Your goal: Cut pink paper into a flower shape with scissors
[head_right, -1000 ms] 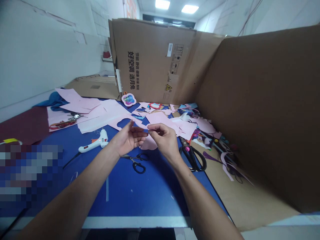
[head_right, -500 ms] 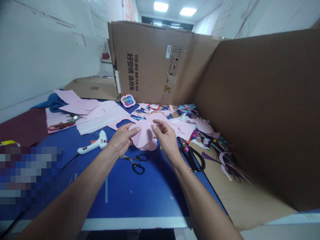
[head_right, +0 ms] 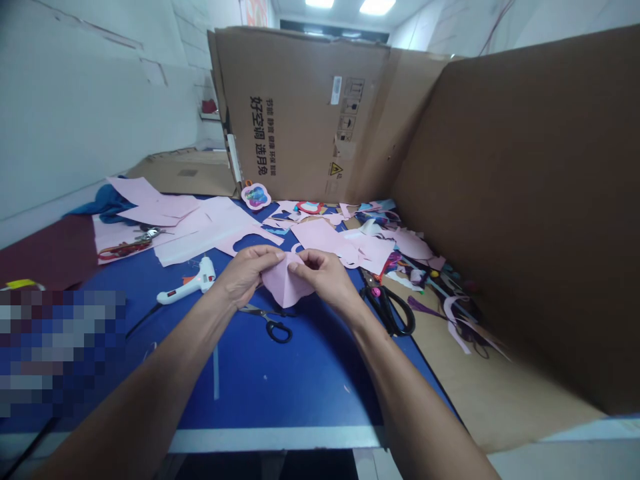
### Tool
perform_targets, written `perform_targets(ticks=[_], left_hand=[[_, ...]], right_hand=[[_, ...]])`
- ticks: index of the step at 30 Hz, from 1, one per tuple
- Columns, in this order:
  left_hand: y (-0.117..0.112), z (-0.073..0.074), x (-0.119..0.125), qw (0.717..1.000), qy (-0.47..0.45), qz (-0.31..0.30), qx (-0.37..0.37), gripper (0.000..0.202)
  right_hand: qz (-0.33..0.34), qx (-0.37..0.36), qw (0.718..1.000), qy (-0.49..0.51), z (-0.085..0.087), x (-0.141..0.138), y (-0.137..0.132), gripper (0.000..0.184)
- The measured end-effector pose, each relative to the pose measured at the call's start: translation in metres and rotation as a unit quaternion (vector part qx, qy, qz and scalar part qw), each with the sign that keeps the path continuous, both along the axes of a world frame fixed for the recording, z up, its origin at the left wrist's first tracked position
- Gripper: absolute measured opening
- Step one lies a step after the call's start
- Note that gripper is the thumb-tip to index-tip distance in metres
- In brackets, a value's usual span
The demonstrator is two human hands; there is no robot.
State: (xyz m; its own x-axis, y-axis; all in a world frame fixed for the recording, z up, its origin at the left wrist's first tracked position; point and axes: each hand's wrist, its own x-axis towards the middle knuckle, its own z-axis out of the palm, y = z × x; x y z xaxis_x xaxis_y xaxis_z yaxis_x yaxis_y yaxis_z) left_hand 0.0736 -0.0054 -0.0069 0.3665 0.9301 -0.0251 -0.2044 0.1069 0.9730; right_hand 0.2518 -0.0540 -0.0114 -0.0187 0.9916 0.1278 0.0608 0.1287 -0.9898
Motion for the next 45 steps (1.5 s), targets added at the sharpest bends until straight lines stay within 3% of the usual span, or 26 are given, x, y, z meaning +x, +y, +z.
perform_targets(ticks=[7, 16, 21, 31, 45], left_hand=[[-0.004, 0.003, 0.001, 1.0, -0.005, -0.022, -0.012, 0.019], [-0.004, 0.002, 0.0, 0.999, -0.005, -0.028, -0.039, 0.015], [-0.004, 0.002, -0.002, 0.998, 0.009, -0.054, -0.034, 0.016], [-0.007, 0.008, -0.005, 0.987, -0.011, -0.139, -0.075, 0.019], [-0.005, 0.008, -0.005, 0.99, -0.006, -0.126, -0.063, 0.013]], right_hand=[[-0.016, 0.01, 0.998, 0.058, -0.004, 0.002, 0.003, 0.035], [-0.025, -0.001, 0.999, 0.047, 0.004, 0.0, 0.0, 0.04], [-0.036, -0.001, 0.999, 0.035, 0.001, 0.002, 0.002, 0.039], [-0.047, 0.001, 0.992, 0.118, -0.004, 0.011, 0.008, 0.046], [-0.047, -0.01, 0.992, 0.121, 0.0, 0.015, 0.008, 0.05]])
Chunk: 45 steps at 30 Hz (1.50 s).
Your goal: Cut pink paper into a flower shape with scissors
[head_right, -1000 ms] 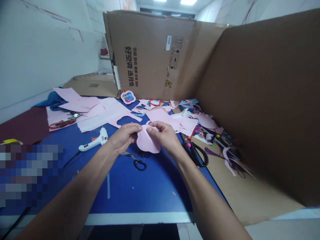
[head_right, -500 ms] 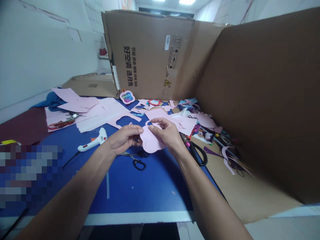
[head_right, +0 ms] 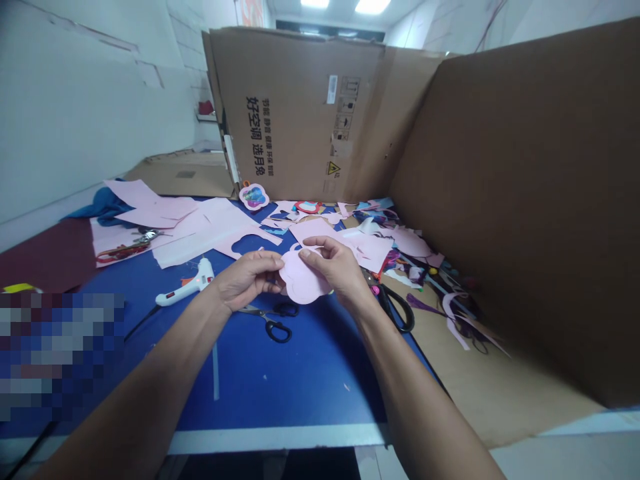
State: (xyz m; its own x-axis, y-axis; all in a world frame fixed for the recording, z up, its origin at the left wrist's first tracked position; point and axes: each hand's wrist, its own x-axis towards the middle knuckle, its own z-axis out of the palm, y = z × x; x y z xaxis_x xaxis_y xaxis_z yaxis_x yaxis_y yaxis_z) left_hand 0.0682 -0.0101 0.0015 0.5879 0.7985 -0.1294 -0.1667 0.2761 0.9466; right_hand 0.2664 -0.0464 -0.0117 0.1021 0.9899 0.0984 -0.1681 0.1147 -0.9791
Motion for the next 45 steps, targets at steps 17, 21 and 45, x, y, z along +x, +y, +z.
perform_targets(ticks=[17, 21, 45], left_hand=[[0.002, -0.006, 0.001, 0.994, 0.098, 0.021, 0.032, 0.025], [0.011, -0.007, -0.002, 0.987, 0.036, 0.155, 0.016, 0.021], [0.027, -0.006, -0.011, 0.918, -0.225, 0.308, -0.112, 0.004]], right_hand=[[-0.032, 0.039, 0.995, -0.086, 0.003, 0.004, 0.0, 0.061], [-0.127, 0.068, 0.973, -0.179, 0.003, 0.006, 0.0, 0.042], [0.173, 0.076, 0.672, -0.716, 0.013, -0.056, -0.049, 0.04]])
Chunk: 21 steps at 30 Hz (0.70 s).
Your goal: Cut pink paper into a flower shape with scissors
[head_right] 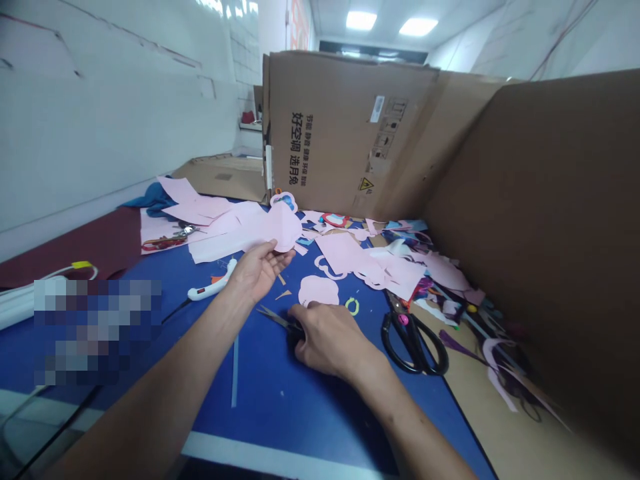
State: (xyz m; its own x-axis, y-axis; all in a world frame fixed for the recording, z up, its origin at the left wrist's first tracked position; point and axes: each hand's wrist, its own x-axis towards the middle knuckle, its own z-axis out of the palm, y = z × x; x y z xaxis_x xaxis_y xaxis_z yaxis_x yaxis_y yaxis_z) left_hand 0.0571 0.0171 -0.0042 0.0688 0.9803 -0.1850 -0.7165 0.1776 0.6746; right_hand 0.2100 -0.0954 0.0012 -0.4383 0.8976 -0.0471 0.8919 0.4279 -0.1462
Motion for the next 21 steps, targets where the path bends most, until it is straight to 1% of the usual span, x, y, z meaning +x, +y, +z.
perform_targets(ticks=[3, 5, 7, 9, 10, 11, 12, 14, 15, 16, 17, 18, 19, 21], left_hand=[[0.002, 0.001, -0.004, 1.0, -0.011, 0.012, 0.002, 0.003], [0.004, 0.003, -0.008, 1.0, -0.018, 0.022, 0.004, 0.005], [0.006, 0.004, -0.012, 0.999, -0.026, 0.035, 0.005, 0.006], [0.006, 0.006, -0.015, 0.998, -0.035, 0.05, 0.003, 0.006], [0.006, 0.006, -0.015, 0.998, -0.042, 0.054, 0.002, 0.006], [0.005, 0.006, -0.014, 0.997, -0.051, 0.051, 0.002, 0.006], [0.003, 0.005, -0.011, 0.997, -0.061, 0.041, 0.003, 0.007], [-0.004, 0.003, -0.002, 0.996, -0.086, -0.016, 0.011, 0.009], [-0.009, 0.001, 0.004, 0.994, -0.095, -0.05, 0.011, 0.009], [-0.013, 0.0, 0.011, 0.991, -0.104, -0.08, 0.011, 0.009], [-0.018, -0.001, 0.017, 0.989, -0.106, -0.107, 0.01, 0.009], [-0.022, -0.002, 0.023, 0.987, -0.103, -0.125, 0.013, 0.012], [-0.025, -0.003, 0.027, 0.986, -0.098, -0.136, 0.013, 0.016], [-0.03, -0.004, 0.033, 0.987, -0.084, -0.139, 0.011, 0.021]], right_hand=[[-0.031, 0.002, 0.999, 0.025, 0.002, 0.002, 0.001, 0.044], [-0.053, -0.009, 0.997, 0.062, 0.004, 0.009, 0.003, 0.049], [-0.081, -0.023, 0.989, 0.119, 0.006, 0.021, 0.007, 0.05], [-0.127, -0.029, 0.973, 0.19, 0.005, 0.034, 0.014, 0.049], [-0.151, -0.031, 0.959, 0.236, 0.005, 0.039, 0.018, 0.047], [-0.174, -0.033, 0.939, 0.295, 0.003, 0.043, 0.023, 0.046], [-0.189, -0.038, 0.909, 0.369, 0.002, 0.046, 0.027, 0.047], [-0.198, -0.07, 0.833, 0.511, -0.001, 0.044, 0.034, 0.05], [-0.197, -0.09, 0.803, 0.555, -0.003, 0.041, 0.036, 0.051], [-0.19, -0.11, 0.782, 0.583, -0.005, 0.036, 0.037, 0.05], [-0.181, -0.132, 0.767, 0.601, -0.007, 0.03, 0.037, 0.049], [-0.167, -0.149, 0.762, 0.608, -0.009, 0.024, 0.037, 0.046], [-0.151, -0.158, 0.76, 0.612, -0.012, 0.019, 0.037, 0.043], [-0.132, -0.145, 0.761, 0.618, -0.017, 0.009, 0.037, 0.04]])
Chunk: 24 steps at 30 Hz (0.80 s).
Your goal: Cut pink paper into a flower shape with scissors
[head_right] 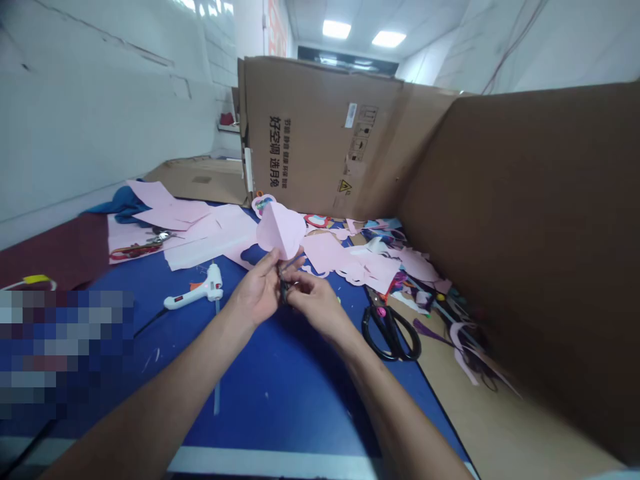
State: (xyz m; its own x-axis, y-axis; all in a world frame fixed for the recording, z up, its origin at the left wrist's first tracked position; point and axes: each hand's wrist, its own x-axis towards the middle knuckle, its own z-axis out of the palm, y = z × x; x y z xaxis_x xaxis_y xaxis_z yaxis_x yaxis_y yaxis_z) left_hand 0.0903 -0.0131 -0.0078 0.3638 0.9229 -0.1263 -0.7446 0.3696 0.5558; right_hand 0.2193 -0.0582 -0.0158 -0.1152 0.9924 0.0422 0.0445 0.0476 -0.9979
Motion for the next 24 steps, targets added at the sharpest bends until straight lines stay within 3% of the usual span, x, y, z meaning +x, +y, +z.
perform_targets(ticks=[5, 10, 12, 14, 17, 20, 24], left_hand=[[-0.004, -0.002, 0.004, 0.999, 0.02, 0.034, -0.002, 0.021], [-0.002, -0.009, 0.006, 0.998, 0.047, 0.029, 0.012, 0.024], [0.002, -0.01, 0.003, 0.997, 0.041, 0.06, 0.02, 0.024], [0.007, -0.01, -0.001, 0.995, 0.033, 0.095, 0.026, 0.022], [0.011, -0.007, -0.007, 0.993, 0.053, 0.101, 0.035, 0.015], [0.01, -0.005, -0.008, 0.993, 0.07, 0.09, 0.035, 0.012], [0.006, -0.005, -0.005, 0.992, 0.104, 0.056, 0.037, 0.011]], right_hand=[[-0.014, 0.066, 0.996, -0.065, -0.01, -0.008, -0.001, 0.033], [-0.056, 0.083, 0.985, -0.138, -0.013, -0.008, -0.003, 0.016], [-0.068, 0.049, 0.992, -0.091, -0.012, -0.005, -0.001, 0.019], [-0.066, -0.009, 0.997, 0.045, -0.01, 0.001, 0.002, 0.037], [-0.103, -0.048, 0.977, 0.181, -0.003, 0.017, 0.009, 0.061], [-0.16, -0.036, 0.965, 0.206, 0.006, 0.035, 0.012, 0.052], [-0.203, 0.043, 0.966, 0.152, 0.014, 0.049, 0.011, 0.057]])
